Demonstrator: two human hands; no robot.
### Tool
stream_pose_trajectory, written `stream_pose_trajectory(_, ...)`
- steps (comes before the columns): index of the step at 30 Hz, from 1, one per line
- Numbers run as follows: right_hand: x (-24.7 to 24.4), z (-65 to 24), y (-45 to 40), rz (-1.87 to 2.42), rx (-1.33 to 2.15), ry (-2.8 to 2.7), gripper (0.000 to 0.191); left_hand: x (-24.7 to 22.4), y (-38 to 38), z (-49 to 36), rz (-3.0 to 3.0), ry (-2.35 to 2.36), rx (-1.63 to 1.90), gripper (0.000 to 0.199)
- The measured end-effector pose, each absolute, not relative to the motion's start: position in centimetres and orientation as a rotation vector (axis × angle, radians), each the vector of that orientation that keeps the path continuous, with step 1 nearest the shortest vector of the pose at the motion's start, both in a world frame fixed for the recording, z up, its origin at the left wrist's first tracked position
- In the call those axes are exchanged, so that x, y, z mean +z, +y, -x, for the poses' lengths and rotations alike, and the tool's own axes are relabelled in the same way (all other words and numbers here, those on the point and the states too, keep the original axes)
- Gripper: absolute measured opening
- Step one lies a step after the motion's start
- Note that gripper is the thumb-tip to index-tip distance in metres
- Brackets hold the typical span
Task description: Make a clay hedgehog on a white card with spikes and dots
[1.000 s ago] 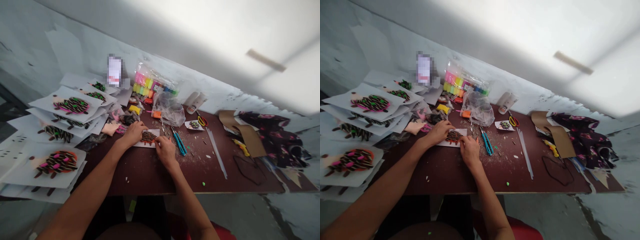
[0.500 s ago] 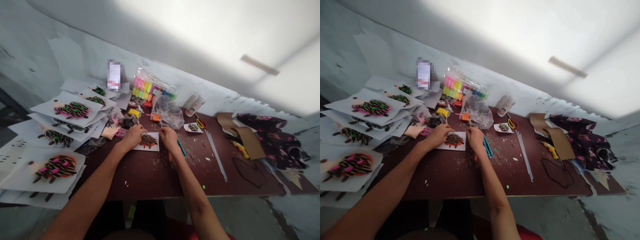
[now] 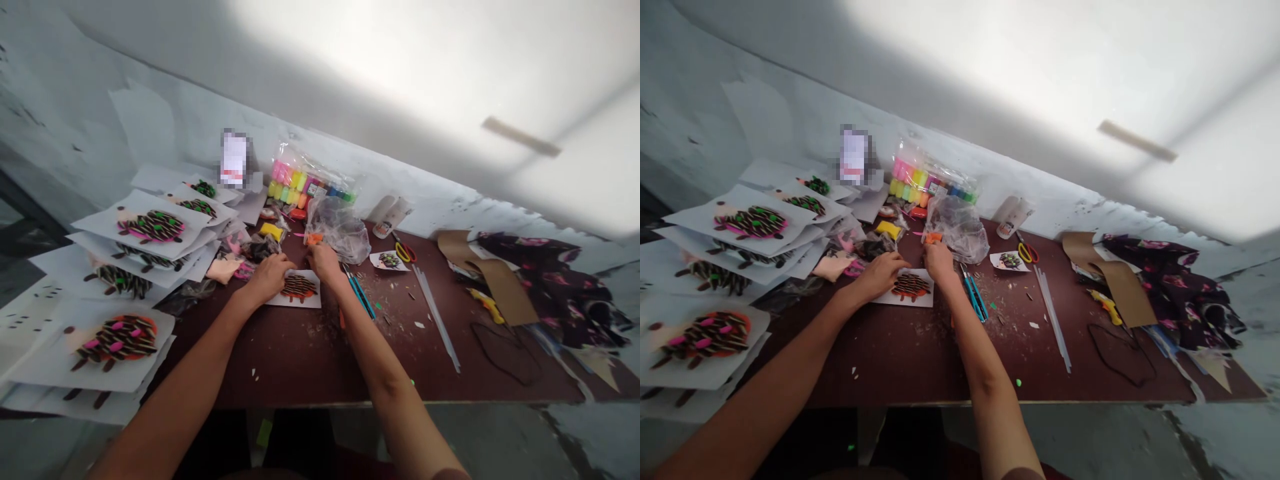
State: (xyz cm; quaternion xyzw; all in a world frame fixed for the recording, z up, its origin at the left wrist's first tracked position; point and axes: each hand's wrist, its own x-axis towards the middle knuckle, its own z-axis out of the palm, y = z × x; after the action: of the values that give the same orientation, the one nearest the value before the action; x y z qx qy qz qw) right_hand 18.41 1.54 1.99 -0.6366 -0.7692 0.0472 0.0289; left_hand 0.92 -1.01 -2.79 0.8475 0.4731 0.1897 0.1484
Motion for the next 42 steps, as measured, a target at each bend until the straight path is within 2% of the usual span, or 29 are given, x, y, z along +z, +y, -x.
stream_pose_trajectory(5, 1.9, -18.8, 0.9, 1.942, 0.089, -2.350, 0.021, -2.7, -1.1, -1.0, -2.432, 1.365, 0.565, 0.044)
stream_pose_trajectory(10, 2.3, -20.4, -1.1, 1.923, 0.161, -2.088, 0.021, -2.5, -1.1, -0.9, -2.435, 1.356, 0.550, 0.045)
stream_pose_trajectory(15, 1.9, -22.7, -3.8, 1.747, 0.453, -1.916, 0.015, -2.5, -1.2, -0.9, -2.429, 1.362, 0.545, 0.046)
stream_pose_trajectory(21, 1.1, -23.5, -7.2, 1.646, 0.752, -1.771, 0.024, -2.6, -1.2, -0.9, -2.438, 1.362, 0.562, 0.044)
stream_pose_trajectory(28, 0.9, -22.4, -10.0, 1.608, 0.544, -1.860, 0.021, -3.0, -1.0, -0.8, -2.429, 1.354, 0.572, 0.043)
stream_pose_trajectory(36, 0.3, -21.7, -10.3, 1.681, 0.375, -2.042, 0.032, -3.1, -1.0, -0.7, -2.445, 1.354, 0.573, 0.043)
stream_pose_trajectory(42, 0.5, -21.1, -10.8, 1.725, 0.338, -2.083, 0.020, -3.1, -1.0, -0.7, -2.433, 1.343, 0.574, 0.042)
